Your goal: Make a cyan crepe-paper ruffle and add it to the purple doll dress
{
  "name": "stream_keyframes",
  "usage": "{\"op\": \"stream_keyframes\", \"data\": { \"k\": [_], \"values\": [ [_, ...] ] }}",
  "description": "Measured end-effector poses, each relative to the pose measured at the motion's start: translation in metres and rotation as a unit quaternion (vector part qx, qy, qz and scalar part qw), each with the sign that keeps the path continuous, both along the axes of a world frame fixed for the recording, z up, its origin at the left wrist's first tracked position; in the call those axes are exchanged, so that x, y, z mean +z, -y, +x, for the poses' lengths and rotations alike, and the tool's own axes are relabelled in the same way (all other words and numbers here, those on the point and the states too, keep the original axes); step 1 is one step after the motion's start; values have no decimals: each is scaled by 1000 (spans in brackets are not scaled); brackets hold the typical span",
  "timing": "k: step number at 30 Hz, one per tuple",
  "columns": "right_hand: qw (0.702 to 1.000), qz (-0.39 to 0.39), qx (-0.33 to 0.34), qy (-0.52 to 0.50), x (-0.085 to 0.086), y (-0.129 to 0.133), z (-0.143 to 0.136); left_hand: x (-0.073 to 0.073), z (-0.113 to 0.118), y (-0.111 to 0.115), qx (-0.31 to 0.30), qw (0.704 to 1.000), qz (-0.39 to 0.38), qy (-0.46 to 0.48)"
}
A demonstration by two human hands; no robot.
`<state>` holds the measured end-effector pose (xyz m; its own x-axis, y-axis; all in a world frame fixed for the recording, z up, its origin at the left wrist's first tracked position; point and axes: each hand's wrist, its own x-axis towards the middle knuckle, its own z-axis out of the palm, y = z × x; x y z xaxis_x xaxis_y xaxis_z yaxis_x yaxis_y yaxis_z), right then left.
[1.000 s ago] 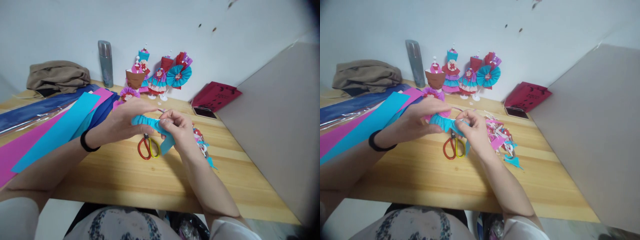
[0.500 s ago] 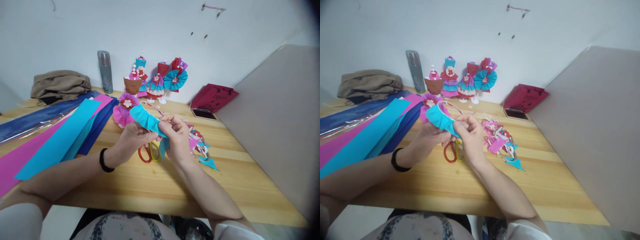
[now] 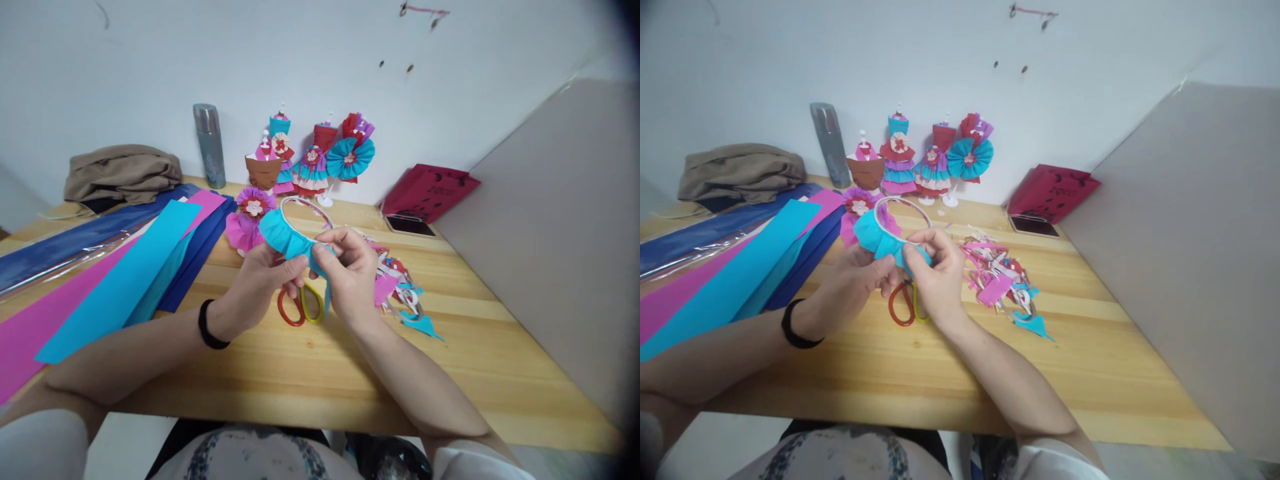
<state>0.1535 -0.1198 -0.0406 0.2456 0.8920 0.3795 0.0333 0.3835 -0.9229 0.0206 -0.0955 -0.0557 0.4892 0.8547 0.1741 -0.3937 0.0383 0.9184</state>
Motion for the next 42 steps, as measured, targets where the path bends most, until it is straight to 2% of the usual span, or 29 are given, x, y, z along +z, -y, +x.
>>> {"op": "stream_keyframes", "data": {
  "k": [4,7,12,17,22,26,30,32,34,36,37,38,39,40,41,42],
  "values": [
    [1000,7,6,-4,-2,-2,1,-3,1,1,-61,995,-67,34],
    [1000,6,17,-5,-2,-3,2,-4,1,3,-80,988,-112,63],
    [1000,16,8,0,-2,-2,3,-6,0,4,-81,988,-123,56],
    [1000,8,16,-1,-3,-1,5,-5,-2,2,-136,978,-146,55],
    [1000,7,11,4,-4,-2,5,-3,-5,0,-107,989,-103,-12],
    [1000,11,8,-9,-5,-3,5,-4,-3,1,-75,996,-56,-10],
    [1000,2,8,-23,-4,-4,5,-4,0,-3,-68,994,-69,-58],
    [1000,3,2,-25,-3,-6,7,2,-4,-5,-105,984,-73,-121],
    [1000,6,-2,-21,-1,-7,9,14,-13,-7,-181,961,-34,-207],
    [1000,3,-3,-14,-1,-9,11,31,-26,-6,-294,907,55,-296],
    [1000,-1,-2,-7,0,-9,11,40,-33,-6,-323,892,91,-302],
    [1000,-7,1,4,0,-9,12,47,-39,-6,-307,900,139,-277],
    [1000,-15,8,18,-1,-9,12,53,-44,-6,-247,919,194,-238],
    [999,-22,19,36,-1,-9,12,57,-49,-8,-137,933,251,-219],
    [997,-28,32,57,-2,-9,11,59,-51,-11,-17,924,316,-215],
    [995,-33,45,79,-3,-8,11,58,-53,-15,97,890,390,-215]
  ]
}}
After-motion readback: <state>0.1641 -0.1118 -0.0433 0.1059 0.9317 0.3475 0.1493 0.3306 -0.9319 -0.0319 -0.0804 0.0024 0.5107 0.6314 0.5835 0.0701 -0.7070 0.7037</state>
